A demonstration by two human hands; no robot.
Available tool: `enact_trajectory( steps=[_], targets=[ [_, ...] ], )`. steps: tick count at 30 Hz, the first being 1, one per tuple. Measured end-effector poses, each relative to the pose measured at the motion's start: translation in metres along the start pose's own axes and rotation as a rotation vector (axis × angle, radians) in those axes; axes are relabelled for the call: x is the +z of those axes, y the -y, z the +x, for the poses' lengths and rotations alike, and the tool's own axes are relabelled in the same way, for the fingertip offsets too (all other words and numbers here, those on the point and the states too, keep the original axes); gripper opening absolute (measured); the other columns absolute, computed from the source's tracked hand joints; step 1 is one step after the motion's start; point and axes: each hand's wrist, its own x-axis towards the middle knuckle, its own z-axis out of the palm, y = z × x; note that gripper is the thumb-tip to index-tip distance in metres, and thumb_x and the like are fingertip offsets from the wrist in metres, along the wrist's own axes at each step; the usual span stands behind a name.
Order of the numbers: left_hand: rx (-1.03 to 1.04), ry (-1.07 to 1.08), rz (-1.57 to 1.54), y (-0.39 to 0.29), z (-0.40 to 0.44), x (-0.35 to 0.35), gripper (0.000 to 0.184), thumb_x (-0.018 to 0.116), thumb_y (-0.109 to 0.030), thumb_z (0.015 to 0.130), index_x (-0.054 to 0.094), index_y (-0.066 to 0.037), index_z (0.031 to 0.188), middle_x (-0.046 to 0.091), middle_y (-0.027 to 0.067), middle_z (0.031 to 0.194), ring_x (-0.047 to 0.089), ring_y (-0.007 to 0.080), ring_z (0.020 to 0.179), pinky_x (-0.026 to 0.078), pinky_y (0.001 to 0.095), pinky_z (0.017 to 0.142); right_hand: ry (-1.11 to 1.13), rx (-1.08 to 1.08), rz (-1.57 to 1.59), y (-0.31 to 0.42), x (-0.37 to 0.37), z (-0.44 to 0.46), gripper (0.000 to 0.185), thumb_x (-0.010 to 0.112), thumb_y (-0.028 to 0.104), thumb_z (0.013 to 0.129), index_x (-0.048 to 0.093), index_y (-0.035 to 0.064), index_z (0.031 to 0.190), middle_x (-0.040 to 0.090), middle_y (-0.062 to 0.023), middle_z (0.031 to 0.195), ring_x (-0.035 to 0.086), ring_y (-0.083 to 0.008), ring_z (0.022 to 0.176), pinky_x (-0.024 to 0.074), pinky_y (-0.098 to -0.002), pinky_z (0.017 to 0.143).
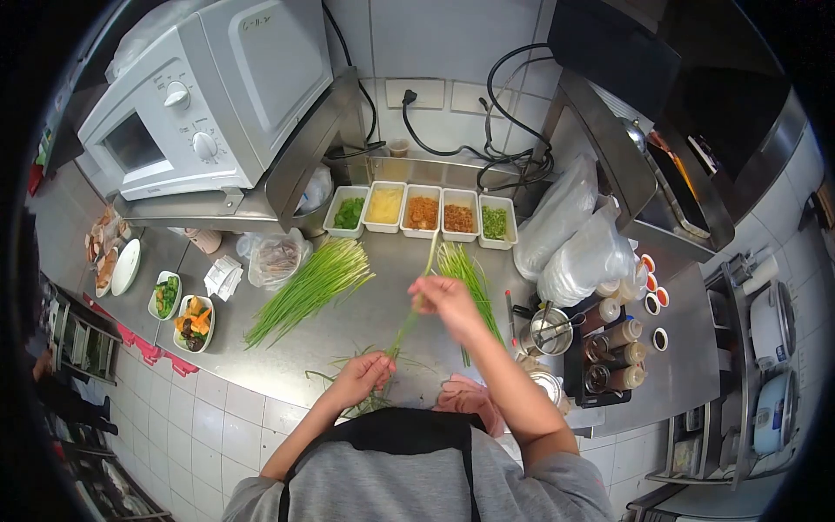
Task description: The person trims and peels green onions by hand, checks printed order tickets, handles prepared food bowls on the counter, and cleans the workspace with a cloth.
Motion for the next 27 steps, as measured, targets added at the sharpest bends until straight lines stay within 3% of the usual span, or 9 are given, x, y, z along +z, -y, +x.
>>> enact_trajectory(
  steps=[4, 7, 10, 11, 15, 17, 21, 25, 27],
  targets=[
    [0.031, -0.054, 0.453, 0.008, -0.014, -0.012, 0.026, 0.051, -0.026, 0.091, 0.058, -0.002, 0.098, 0.054, 0.0093, 0.082, 0.053, 0.0173, 0.078, 0.042, 0.0317, 0.072, -0.137, 0.028, -0.507, -0.010, -0.065, 0.047, 0.032, 0.056, 0.033, 0.088, 0.064, 0.0021, 0.088, 0.064, -0.0077, 0.079, 0.060, -0.0134, 0.076, 0.0472, -0.0255, 0.067],
    [0.242, -0.273, 0.793, 0.024, -0.017, -0.017, 0.046, 0.061, -0.034, 0.082, 0.051, -0.004, 0.115, 0.049, 0.0170, 0.112, 0.048, 0.0275, 0.106, 0.036, 0.0431, 0.089, -0.182, 0.112, -1.409, -0.035, -0.084, 0.061, 0.056, 0.063, 0.046, 0.079, 0.056, 0.0002, 0.110, 0.058, -0.0178, 0.106, 0.055, -0.0252, 0.101, 0.0452, -0.0376, 0.082],
    [0.195, -0.470, 1.088, 0.007, -0.025, -0.007, 0.074, 0.068, -0.044, 0.072, 0.039, -0.008, 0.130, 0.035, 0.0192, 0.132, 0.033, 0.0341, 0.124, 0.026, 0.0531, 0.097, -0.424, 0.075, -1.568, -0.038, -0.057, 0.034, 0.089, 0.066, 0.057, 0.070, 0.034, 0.0038, 0.133, 0.037, -0.0231, 0.132, 0.035, -0.0358, 0.123, 0.0335, -0.0495, 0.096],
    [0.145, -0.479, 1.124, 0.014, -0.026, -0.005, 0.081, 0.069, -0.047, 0.070, 0.036, -0.009, 0.133, 0.032, 0.0193, 0.134, 0.030, 0.0351, 0.125, 0.024, 0.0553, 0.098, -0.343, 0.197, -1.510, -0.040, -0.054, 0.033, 0.105, 0.068, 0.059, 0.066, 0.015, 0.0084, 0.141, 0.024, -0.0225, 0.140, 0.024, -0.0390, 0.128, 0.0262, -0.0543, 0.099],
    [0.074, -0.434, 1.217, 0.038, -0.030, 0.000, 0.084, 0.071, -0.048, 0.067, 0.036, -0.011, 0.133, 0.031, 0.0170, 0.136, 0.029, 0.0337, 0.127, 0.023, 0.0565, 0.098, -0.442, 0.053, -1.498, -0.069, -0.052, 0.030, 0.090, 0.069, 0.047, 0.071, 0.023, 0.0094, 0.139, 0.034, -0.0182, 0.134, 0.032, -0.0357, 0.123, 0.0315, -0.0517, 0.096],
    [0.199, -0.373, 1.206, 0.052, -0.027, -0.007, 0.075, 0.070, -0.042, 0.070, 0.040, -0.013, 0.132, 0.036, 0.0123, 0.135, 0.032, 0.0300, 0.126, 0.025, 0.0543, 0.098, -0.517, -0.083, -1.428, -0.086, -0.069, 0.036, 0.084, 0.069, 0.040, 0.073, 0.025, 0.0098, 0.137, 0.038, -0.0153, 0.131, 0.035, -0.0340, 0.120, 0.0335, -0.0512, 0.094],
    [0.456, -0.152, 1.181, 0.079, -0.017, -0.047, 0.053, 0.068, -0.026, 0.074, 0.052, -0.014, 0.123, 0.050, 0.0058, 0.124, 0.045, 0.0244, 0.116, 0.031, 0.0468, 0.096, -0.584, -0.011, -1.402, -0.087, -0.090, 0.043, 0.075, 0.068, 0.033, 0.074, 0.030, 0.0095, 0.134, 0.042, -0.0143, 0.126, 0.039, -0.0336, 0.114, 0.0334, -0.0503, 0.093],
    [0.501, -0.105, 1.037, 0.057, -0.013, -0.079, 0.037, 0.062, -0.016, 0.080, 0.057, -0.013, 0.117, 0.056, 0.0053, 0.119, 0.052, 0.0246, 0.109, 0.036, 0.0396, 0.091, -0.712, -0.295, -1.567, -0.086, -0.068, 0.025, 0.067, 0.068, 0.034, 0.073, 0.038, 0.0072, 0.127, 0.043, -0.0169, 0.119, 0.040, -0.0368, 0.109, 0.0347, -0.0500, 0.091],
    [0.493, -0.074, 0.957, 0.032, -0.017, -0.081, 0.035, 0.060, -0.016, 0.082, 0.057, -0.013, 0.116, 0.056, 0.0063, 0.120, 0.052, 0.0257, 0.108, 0.038, 0.0375, 0.090, -0.454, -0.256, -1.476, -0.075, -0.049, -0.005, 0.063, 0.068, 0.034, 0.073, 0.042, 0.0071, 0.124, 0.043, -0.0160, 0.119, 0.040, -0.0364, 0.109, 0.0346, -0.0498, 0.091]
  ],
)
